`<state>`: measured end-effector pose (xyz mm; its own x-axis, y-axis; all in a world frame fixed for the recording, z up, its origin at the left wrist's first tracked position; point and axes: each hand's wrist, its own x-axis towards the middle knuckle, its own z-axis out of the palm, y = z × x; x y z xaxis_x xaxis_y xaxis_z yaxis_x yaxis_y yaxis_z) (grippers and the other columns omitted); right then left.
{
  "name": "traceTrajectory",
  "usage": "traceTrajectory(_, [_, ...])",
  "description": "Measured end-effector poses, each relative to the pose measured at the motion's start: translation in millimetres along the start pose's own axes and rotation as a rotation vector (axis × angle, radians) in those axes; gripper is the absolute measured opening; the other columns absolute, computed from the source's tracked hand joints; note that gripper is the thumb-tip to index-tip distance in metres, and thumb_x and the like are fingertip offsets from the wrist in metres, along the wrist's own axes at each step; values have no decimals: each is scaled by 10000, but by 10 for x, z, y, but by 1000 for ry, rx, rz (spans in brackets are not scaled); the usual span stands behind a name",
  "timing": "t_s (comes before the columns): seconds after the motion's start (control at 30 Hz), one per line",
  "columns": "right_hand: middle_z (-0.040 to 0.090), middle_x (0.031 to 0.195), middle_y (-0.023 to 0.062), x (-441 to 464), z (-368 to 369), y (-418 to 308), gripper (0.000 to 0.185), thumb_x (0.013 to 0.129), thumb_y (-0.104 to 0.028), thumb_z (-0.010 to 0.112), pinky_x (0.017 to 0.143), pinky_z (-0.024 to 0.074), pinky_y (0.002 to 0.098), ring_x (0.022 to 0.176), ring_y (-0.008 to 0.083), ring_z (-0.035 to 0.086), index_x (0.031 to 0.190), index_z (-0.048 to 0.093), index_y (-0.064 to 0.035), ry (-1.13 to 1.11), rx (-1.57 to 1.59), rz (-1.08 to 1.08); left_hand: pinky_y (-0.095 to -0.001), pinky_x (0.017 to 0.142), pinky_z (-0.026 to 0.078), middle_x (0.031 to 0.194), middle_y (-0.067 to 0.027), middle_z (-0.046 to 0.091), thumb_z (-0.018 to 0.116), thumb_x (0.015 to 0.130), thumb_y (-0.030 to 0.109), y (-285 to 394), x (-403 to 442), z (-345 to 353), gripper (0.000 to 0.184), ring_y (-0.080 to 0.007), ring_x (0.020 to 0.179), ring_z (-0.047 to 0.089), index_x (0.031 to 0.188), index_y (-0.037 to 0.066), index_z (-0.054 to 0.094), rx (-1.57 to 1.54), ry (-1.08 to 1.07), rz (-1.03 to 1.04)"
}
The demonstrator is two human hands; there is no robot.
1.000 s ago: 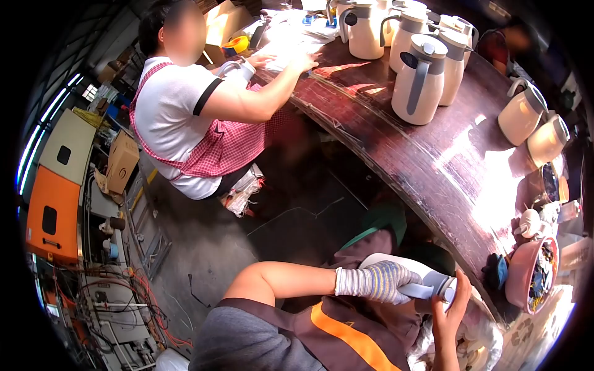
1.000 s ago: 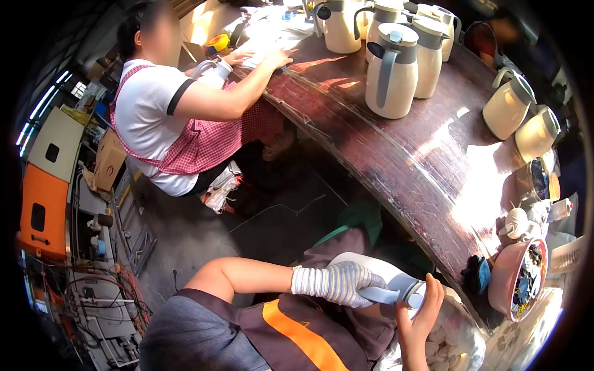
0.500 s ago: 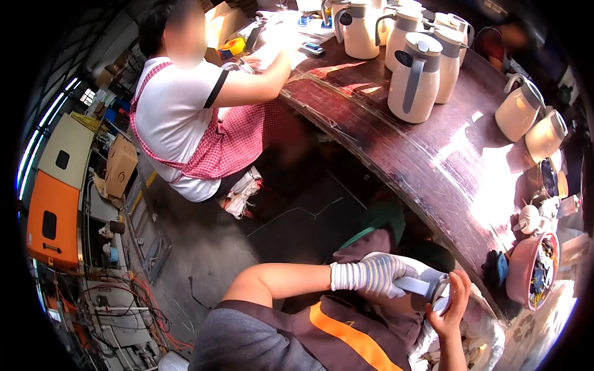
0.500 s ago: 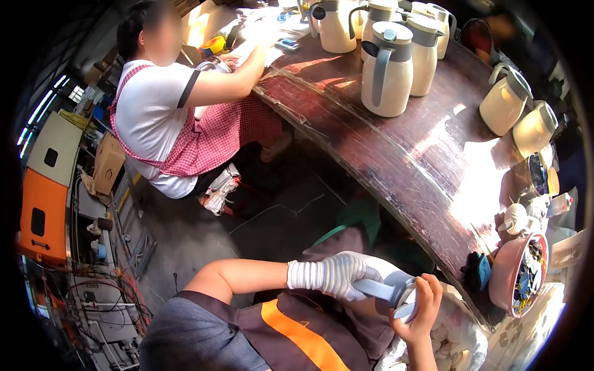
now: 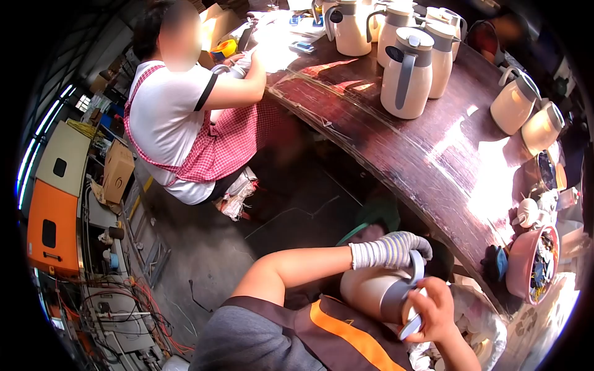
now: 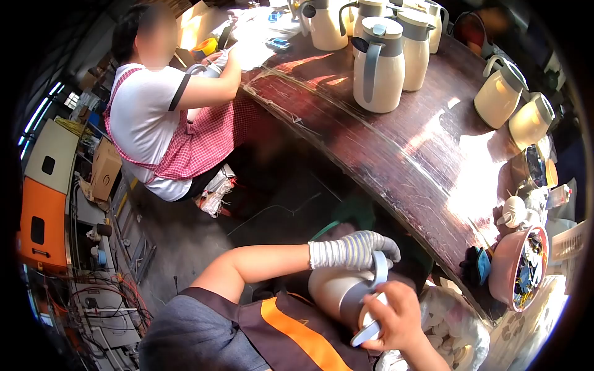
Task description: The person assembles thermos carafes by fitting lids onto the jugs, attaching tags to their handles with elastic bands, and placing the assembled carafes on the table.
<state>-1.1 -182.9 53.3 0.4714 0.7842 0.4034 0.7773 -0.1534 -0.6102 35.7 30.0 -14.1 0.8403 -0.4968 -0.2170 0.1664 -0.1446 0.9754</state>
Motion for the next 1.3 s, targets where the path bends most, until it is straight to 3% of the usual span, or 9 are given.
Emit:
traceTrajectory(0.1, [539, 1134, 214, -58, -17, 30, 652, 622, -317, 653, 889, 446, 447, 1038, 383, 542, 1200, 554, -32, 68, -60, 405, -301, 804, 505, 970, -65, 694, 684, 779, 42, 165, -153, -56, 309, -156, 910, 646, 1085, 63, 644, 140, 80, -53])
traceTrajectory(0.27, [535, 1171, 188, -237, 43, 266, 532, 754, -227, 583, 978, 389, 398, 1098, 331, 525, 1235, 532, -5, 229, -4, 911, -350, 779, 509, 931, -156, 680, 668, 838, 261, 475, -616, 394, 351, -280, 886, 664, 1144, 98, 615, 195, -16, -105])
traceTrajectory(0.43, [490, 1289, 210, -267, 31, 223, 636, 788, -345, 613, 1032, 356, 413, 1213, 361, 470, 1318, 478, -21, 188, -25, 828, -382, 790, 502, 966, -169, 671, 637, 852, 326, 295, -621, 537, 421, -327, 885, 655, 1206, 100, 597, 108, 36, 141])
traceTrajectory(0.6, [412, 1374, 270, -392, -58, 221, 889, 749, -610, 649, 1038, 360, 450, 1257, 411, 441, 1350, 440, 10, 57, 70, 472, -312, 828, 504, 997, -99, 695, 702, 796, 191, 173, -489, 170, 382, -228, 935, 665, 1154, 85, 621, 138, 6, -78])
traceTrajectory(0.83, [328, 1383, 388, -409, 50, 132, 778, 701, -626, 692, 1016, 355, 519, 1258, 518, 408, 1271, 556, -113, 87, -53, 271, -288, 811, 502, 907, -68, 697, 651, 702, 2, 37, -381, -15, 393, -170, 863, 659, 1087, 80, 641, 30, 70, -114])
traceTrajectory(0.97, [444, 1383, 260, -449, -28, 87, 779, 736, -655, 625, 1085, 263, 549, 1311, 441, 394, 1253, 557, -76, -105, -309, 74, -285, 811, 502, 903, -66, 697, 652, 690, 12, -36, -395, 28, 380, -167, 856, 657, 1064, 78, 653, -6, 32, -108])
traceTrajectory(1.03, [552, 1271, 192, -343, -22, 43, 682, 717, -538, 664, 1050, 333, 538, 1253, 412, 459, 1196, 585, -58, -89, -305, -27, -295, 827, 502, 948, -69, 690, 651, 723, 31, -8, -403, 19, 347, -173, 922, 653, 1067, 78, 651, 54, 4, -87])
traceTrajectory(1.17, [574, 1149, 185, -224, 53, 61, 654, 650, -415, 720, 982, 409, 525, 1168, 434, 495, 1161, 586, -28, 41, -173, 114, -318, 820, 505, 954, -98, 703, 668, 703, 53, -74, -389, 26, 381, -224, 917, 670, 1082, 85, 654, 61, 73, -66])
traceTrajectory(1.3, [520, 1242, 218, -195, 68, 20, 607, 745, -282, 660, 1062, 325, 491, 1262, 430, 418, 1259, 506, 3, 112, -211, 524, -338, 822, 503, 983, -118, 691, 707, 776, 173, 306, -492, 76, 347, -247, 922, 662, 1104, 83, 639, 301, 82, -152])
